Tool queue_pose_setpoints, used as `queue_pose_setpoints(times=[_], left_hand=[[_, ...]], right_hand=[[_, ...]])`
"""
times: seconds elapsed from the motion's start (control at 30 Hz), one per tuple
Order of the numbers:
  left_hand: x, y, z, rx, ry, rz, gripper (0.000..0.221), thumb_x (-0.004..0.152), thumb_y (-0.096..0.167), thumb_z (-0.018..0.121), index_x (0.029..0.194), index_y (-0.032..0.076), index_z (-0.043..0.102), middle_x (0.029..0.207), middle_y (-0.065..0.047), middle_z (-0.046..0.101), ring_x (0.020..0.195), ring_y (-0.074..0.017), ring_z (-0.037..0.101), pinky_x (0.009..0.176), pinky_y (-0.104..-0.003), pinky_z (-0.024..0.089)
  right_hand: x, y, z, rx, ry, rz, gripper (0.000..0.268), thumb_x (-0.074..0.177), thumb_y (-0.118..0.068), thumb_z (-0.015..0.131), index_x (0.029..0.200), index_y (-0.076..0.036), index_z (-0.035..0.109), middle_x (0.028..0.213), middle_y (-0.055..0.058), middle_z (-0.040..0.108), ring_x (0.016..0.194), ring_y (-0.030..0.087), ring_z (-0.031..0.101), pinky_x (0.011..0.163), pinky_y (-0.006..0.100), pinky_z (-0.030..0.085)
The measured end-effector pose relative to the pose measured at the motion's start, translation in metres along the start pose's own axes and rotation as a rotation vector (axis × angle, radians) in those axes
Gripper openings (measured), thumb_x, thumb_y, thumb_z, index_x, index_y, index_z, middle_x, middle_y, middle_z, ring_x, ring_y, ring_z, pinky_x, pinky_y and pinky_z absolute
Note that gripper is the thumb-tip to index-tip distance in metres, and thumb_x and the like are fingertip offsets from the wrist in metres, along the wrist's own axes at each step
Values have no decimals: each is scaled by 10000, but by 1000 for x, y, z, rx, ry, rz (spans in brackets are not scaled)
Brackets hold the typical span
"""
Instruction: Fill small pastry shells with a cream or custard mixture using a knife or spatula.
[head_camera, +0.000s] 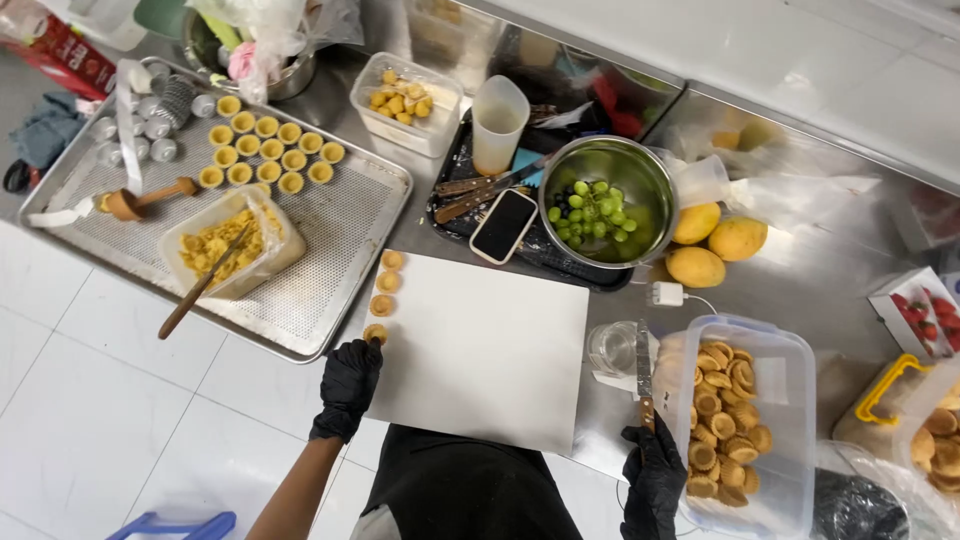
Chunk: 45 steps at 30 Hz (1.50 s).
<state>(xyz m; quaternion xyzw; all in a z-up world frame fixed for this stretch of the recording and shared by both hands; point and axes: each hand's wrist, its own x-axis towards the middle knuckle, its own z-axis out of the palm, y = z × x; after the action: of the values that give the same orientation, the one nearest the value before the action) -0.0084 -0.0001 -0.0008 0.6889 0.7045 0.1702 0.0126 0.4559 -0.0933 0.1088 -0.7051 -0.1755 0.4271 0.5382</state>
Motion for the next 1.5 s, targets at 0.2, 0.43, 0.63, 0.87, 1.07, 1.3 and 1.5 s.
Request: queue_pose_setpoints(times=[0.2, 0.43, 0.63, 0.87, 1.07, 1.3, 1.5], left_hand=[[8, -14, 7, -61, 81, -83, 253, 965, 244, 632, 790, 76, 561, 715, -138, 557, 691, -348, 565, 605, -484, 466], [14, -3, 0, -34, 63, -171, 366, 980, 352, 636, 776, 55, 573, 697, -169, 572, 671, -363, 575, 564, -499, 475], [12, -8, 11, -33, 52, -176, 404, 999, 370, 626, 767, 44, 571, 666, -166, 558, 671, -364, 574, 588, -505, 482], [10, -15, 10, -90, 22, -136, 276, 932, 313, 658, 861, 55, 593, 741, -163, 589, 693, -368, 588, 598, -503, 487], [19, -18, 7, -165, -109, -239, 294, 914, 331, 677, 927, 47, 599, 852, -164, 604, 781, -355, 614, 671, -493, 504], [67, 2, 2, -576, 197, -229, 369, 890, 168, 648, 1233, 31, 637, 1165, -226, 600, 1074, -397, 583, 907, -465, 498], [88, -2, 28, -505, 17, -406, 278, 879, 205, 723, 1101, 38, 708, 996, -177, 707, 918, -361, 664, 783, -449, 532]], right_hand=[[9, -5, 4, 8, 6, 19, 410, 957, -47, 588, 1362, -15, 646, 861, 74, 696, 487, 58, 377, 445, 222, 281], [40, 28, -15, 6, 9, 22, 426, 976, -53, 587, 1400, -19, 617, 842, 147, 689, 397, 61, 341, 365, 244, 238], [73, 65, -40, -35, 11, 76, 455, 985, -80, 563, 1437, -43, 601, 866, 171, 701, 373, 83, 341, 351, 265, 249], [79, 63, -39, -179, -70, 96, 443, 1033, -163, 525, 1466, -80, 566, 938, 181, 686, 376, 113, 383, 345, 290, 278], [133, 108, -86, -58, -187, 205, 511, 1019, -166, 505, 1528, -147, 466, 957, 210, 678, 384, 113, 433, 357, 291, 350], [139, 122, -99, -46, -181, 127, 507, 1028, -155, 498, 1535, -154, 479, 977, 218, 686, 376, 109, 427, 350, 288, 348], [139, 117, -93, -72, -136, 128, 488, 1043, -158, 498, 1531, -143, 498, 981, 220, 682, 376, 113, 409, 351, 291, 333]])
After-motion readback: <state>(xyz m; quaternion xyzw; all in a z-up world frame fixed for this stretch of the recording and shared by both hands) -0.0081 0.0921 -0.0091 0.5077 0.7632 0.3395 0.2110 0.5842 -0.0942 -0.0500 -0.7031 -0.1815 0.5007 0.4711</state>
